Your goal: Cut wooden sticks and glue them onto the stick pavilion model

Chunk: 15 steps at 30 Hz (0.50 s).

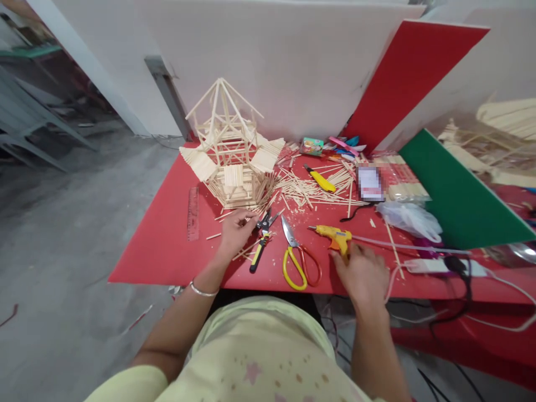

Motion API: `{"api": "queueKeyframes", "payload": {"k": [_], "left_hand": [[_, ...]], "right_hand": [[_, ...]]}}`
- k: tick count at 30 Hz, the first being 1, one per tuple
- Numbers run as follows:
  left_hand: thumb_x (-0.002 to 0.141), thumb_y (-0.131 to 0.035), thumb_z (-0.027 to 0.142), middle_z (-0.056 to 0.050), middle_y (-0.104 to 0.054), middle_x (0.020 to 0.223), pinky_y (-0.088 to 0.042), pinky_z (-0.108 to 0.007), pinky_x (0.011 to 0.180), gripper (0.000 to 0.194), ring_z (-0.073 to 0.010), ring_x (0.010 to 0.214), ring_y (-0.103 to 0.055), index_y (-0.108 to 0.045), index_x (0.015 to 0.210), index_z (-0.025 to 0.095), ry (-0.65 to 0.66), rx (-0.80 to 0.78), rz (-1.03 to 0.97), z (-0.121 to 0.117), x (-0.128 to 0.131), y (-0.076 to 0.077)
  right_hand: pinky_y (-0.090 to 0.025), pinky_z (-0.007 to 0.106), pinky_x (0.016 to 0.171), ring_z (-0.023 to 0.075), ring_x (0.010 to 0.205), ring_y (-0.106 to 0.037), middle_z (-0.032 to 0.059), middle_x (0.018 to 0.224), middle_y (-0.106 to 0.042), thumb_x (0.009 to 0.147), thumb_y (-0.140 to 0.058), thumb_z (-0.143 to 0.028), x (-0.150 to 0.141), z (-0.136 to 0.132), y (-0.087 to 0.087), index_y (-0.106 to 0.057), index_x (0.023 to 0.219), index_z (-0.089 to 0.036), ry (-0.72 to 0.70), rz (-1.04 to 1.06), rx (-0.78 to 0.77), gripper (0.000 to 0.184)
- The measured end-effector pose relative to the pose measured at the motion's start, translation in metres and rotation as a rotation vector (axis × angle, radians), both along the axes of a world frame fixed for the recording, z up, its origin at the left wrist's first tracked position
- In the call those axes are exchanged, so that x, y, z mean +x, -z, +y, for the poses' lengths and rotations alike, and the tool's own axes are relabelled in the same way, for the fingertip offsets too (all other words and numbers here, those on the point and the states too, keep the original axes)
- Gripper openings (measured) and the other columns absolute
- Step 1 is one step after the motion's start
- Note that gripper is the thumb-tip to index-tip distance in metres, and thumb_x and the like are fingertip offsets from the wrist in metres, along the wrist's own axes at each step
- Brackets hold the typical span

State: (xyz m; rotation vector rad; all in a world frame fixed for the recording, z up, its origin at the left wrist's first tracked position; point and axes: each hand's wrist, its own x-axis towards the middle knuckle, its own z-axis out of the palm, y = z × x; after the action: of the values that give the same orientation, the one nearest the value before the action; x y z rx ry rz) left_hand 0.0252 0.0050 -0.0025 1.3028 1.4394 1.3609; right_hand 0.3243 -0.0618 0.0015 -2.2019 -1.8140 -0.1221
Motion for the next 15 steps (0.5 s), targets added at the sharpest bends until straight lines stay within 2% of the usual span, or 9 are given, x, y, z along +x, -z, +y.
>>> {"api": "queueKeyframes", "payload": {"k": [3, 6, 8, 11, 15], "left_hand": [[0.074, -0.074, 0.029, 0.0, -0.066, 0.066, -0.038, -0.021, 0.053, 0.013, -0.0105, 0.053, -0.049, -0.08, 0.081, 0.021, -0.014, -0.018, -0.006, 0.0, -0.001, -0.005], [0.076, -0.071, 0.03, 0.001, -0.062, 0.06, -0.038, -0.021, 0.052, 0.017, -0.0105, 0.052, -0.05, -0.079, 0.087, 0.02, -0.033, -0.055, -0.058, -0.004, -0.004, -0.008], [0.076, -0.07, 0.03, 0.004, -0.055, 0.053, -0.037, -0.021, 0.05, 0.019, -0.0095, 0.047, -0.046, -0.079, 0.089, 0.019, -0.042, -0.088, -0.095, -0.009, -0.008, -0.009], [0.075, -0.07, 0.026, 0.007, -0.045, 0.048, -0.034, -0.019, 0.048, 0.022, -0.008, 0.044, -0.04, -0.079, 0.093, 0.02, -0.066, -0.088, -0.062, -0.017, -0.017, -0.006], [0.074, -0.071, 0.022, 0.001, -0.063, 0.071, -0.045, -0.02, 0.06, 0.02, -0.0107, 0.063, -0.055, -0.079, 0.092, 0.021, -0.097, -0.007, -0.024, -0.019, -0.03, -0.003]], "right_hand": [[-0.046, 0.035, 0.076, 0.0276, 0.096, -0.065, 0.014, 0.106, -0.072, 0.094, -0.043, -0.036, -0.029, 0.024, -0.034, -0.07, 0.113, -0.021, -0.106, -0.002, -0.003, 0.036], [-0.045, 0.033, 0.077, 0.0253, 0.098, -0.066, 0.0105, 0.106, -0.074, 0.095, -0.041, -0.033, -0.067, 0.072, -0.052, -0.07, 0.113, -0.024, -0.213, -0.021, -0.3, 0.036], [-0.045, 0.032, 0.08, 0.0255, 0.102, -0.066, 0.0133, 0.11, -0.074, 0.094, -0.045, -0.033, -0.088, 0.107, -0.05, -0.07, 0.113, -0.02, -0.238, -0.036, -0.351, 0.034], [-0.044, 0.033, 0.083, 0.0278, 0.106, -0.065, 0.0212, 0.114, -0.071, 0.09, -0.052, -0.029, -0.105, 0.146, -0.034, -0.069, 0.114, -0.012, -0.242, -0.066, -0.404, 0.034], [-0.042, 0.032, 0.08, 0.0276, 0.104, -0.066, 0.0252, 0.113, -0.069, 0.087, -0.056, -0.024, -0.107, 0.163, -0.023, -0.069, 0.114, -0.006, -0.272, -0.094, -0.453, 0.034]]}}
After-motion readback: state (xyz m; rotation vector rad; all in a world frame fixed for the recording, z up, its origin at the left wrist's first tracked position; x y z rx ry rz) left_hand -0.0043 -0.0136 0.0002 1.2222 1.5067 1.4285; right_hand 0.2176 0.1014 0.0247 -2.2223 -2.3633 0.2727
